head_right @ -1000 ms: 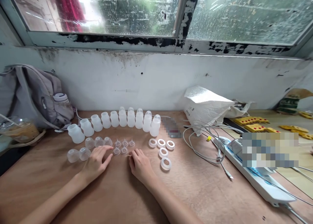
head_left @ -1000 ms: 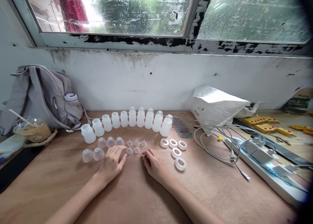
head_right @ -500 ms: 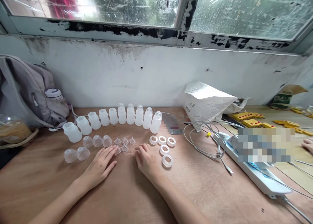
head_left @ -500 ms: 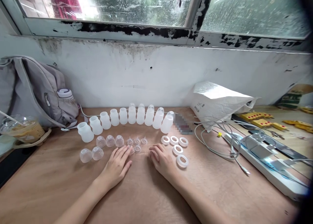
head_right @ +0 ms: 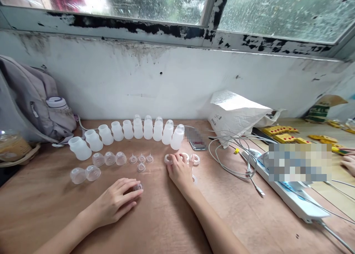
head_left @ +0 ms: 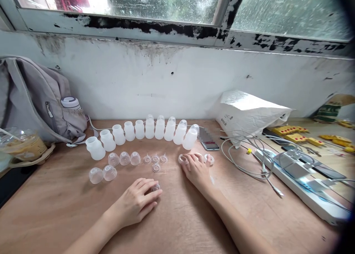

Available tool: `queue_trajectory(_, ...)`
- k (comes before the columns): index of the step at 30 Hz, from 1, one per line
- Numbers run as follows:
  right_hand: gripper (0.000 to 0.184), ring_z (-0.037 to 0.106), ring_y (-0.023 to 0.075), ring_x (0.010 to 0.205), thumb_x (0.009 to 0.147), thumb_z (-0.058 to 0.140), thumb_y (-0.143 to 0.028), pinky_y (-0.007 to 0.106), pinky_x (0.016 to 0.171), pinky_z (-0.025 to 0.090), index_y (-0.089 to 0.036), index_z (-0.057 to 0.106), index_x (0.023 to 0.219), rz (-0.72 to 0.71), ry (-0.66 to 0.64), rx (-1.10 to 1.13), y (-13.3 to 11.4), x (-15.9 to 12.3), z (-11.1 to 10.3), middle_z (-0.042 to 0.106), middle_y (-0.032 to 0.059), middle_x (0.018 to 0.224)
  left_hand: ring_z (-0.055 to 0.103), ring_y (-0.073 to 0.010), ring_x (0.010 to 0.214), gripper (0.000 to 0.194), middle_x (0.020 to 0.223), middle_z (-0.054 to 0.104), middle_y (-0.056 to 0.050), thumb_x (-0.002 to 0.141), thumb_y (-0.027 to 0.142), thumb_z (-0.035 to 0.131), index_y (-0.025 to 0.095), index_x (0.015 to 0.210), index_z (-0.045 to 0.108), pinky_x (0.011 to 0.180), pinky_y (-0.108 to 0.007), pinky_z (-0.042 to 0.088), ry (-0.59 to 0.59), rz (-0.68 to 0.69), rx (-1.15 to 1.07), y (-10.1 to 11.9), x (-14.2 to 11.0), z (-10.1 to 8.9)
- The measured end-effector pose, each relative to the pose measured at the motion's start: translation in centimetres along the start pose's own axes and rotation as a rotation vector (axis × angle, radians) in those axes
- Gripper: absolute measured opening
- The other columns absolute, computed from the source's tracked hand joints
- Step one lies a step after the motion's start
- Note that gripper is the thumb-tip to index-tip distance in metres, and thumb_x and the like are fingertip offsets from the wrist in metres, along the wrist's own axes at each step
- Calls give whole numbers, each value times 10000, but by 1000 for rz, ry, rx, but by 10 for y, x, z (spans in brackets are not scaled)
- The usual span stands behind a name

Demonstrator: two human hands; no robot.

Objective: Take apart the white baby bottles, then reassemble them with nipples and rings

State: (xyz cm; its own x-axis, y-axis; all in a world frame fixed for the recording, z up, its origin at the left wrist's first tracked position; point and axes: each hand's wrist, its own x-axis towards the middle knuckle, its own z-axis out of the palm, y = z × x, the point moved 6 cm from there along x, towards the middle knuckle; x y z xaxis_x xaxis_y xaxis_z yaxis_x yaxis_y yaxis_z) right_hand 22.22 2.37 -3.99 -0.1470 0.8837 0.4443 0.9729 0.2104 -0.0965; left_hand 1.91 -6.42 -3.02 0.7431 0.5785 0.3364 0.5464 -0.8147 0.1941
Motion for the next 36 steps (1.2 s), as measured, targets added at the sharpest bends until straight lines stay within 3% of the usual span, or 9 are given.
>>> queue_trajectory(3,221,530,281,953,797,528,-241,563,965,204,-203,552,1013,-87,72,202,-14,-3,-13,640,69,965,535,-237,1041,230,1138,594,-96,824,193,499,198,1041,575,874,-393,444,116,14,-41,-3,-2,-7)
queue_trajectory(6,356,533,243,989,807,526,-222,412,880,405,-199,438,1152,-175,143,518,-36,-17,-28,581,95,1061,604,-181,826,82,905,661,-73,807,135,495,167,838,564,735,-312,487,308,-5,-120,-8,-7,-17)
queue_trajectory(9,453,527,233,1023,796,533,-184,374,855,443,-223,352,1210,-279,77,686,-66,-38,-32,541,100,1112,595,-146,681,85,741,638,-45,812,100,464,161,796,522,617,-258,475,414,-85,-149,-15,-12,-22)
queue_trajectory(12,486,538,231,954,754,559,-154,368,809,461,-203,348,1189,-340,-102,707,-91,-52,-23,551,97,1060,586,-148,675,71,737,623,-41,822,117,464,160,846,515,609,-259,468,398,-159,-135,-21,-13,-21)
queue_trajectory(15,440,527,230,911,751,558,-151,372,783,456,-184,379,1151,-350,-198,677,-101,-54,-13,552,98,1032,583,-156,734,85,792,623,-45,828,122,467,165,882,518,661,-273,473,336,-179,-135,-20,-10,-16)
queue_trajectory(23,284,491,217,884,780,529,-169,359,772,435,-191,466,1056,-288,-267,677,-99,-47,-9,526,82,970,558,-195,851,170,907,620,-72,852,162,431,164,984,538,751,-337,474,188,-253,-148,-16,2,-4)
queue_trajectory(32,301,496,213,864,752,538,-150,354,760,438,-189,503,1048,-309,-292,663,-101,-48,-10,527,73,941,539,-184,867,129,929,596,-51,848,215,467,194,922,571,778,-322,463,200,-363,-259,-17,6,4)
queue_trajectory(36,339,502,224,913,752,553,-161,374,803,434,-201,494,1083,-337,-305,717,-102,-48,-17,539,80,989,560,-164,801,140,846,592,-25,873,242,421,194,848,550,734,-291,458,260,-525,-485,-18,6,3)
